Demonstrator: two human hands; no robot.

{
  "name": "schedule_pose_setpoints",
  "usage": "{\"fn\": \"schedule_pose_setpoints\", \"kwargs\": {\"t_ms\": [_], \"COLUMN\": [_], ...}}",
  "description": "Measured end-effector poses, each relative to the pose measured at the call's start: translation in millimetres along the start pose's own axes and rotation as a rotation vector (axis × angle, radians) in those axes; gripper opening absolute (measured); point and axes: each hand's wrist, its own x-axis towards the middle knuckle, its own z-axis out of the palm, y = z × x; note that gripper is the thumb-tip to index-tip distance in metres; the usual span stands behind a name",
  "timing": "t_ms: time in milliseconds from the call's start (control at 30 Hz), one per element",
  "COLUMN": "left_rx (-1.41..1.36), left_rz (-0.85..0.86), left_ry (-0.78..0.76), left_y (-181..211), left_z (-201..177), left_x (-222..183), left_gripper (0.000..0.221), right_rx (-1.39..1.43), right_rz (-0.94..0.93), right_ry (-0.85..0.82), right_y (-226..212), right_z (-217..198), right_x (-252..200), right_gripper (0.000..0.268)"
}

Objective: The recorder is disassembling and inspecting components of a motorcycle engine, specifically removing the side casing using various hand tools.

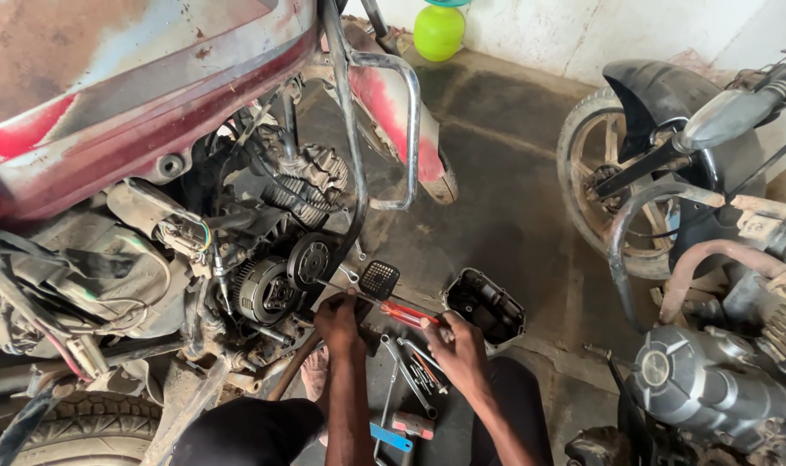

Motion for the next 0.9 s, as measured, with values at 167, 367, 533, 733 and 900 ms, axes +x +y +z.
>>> {"fn": "schedule_pose_setpoints", "kwargs": {"t_ms": [167,367,533,733,900], "left_rx": [-0.008,0.017,0.011,0.124,0.154], "left_rz": [-0.011,0.019,-0.019,0.019,0.04], "left_ry": [-0.014,-0.028,-0.031,-0.051,-0.062], "left_y": [-13.1,-0.1,-21.1,-32.3,-32.2], "left_z": [-7.7,-4.5,-13.3,-19.7,-16.2], "left_x": [8.3,-0.9,17.9,33.6,29.5], "left_gripper": [0.018,0.017,0.019,0.02,0.021], "right_rx": [-0.185,-0.321,-0.268,-0.155,-0.06], "right_rz": [-0.455,-0.611,-0.617,-0.417,-0.189], "right_ry": [0.031,0.03,0.047,0.031,0.048], "right_y": [-18.3,-7.0,-11.5,-11.5,-9.8], "right_z": [-0.4,3.0,7.4,19.1,21.9], "right_x": [-0.5,2.4,2.0,-2.1,-2.7], "right_gripper": [0.029,0.028,0.029,0.027,0.024]}}
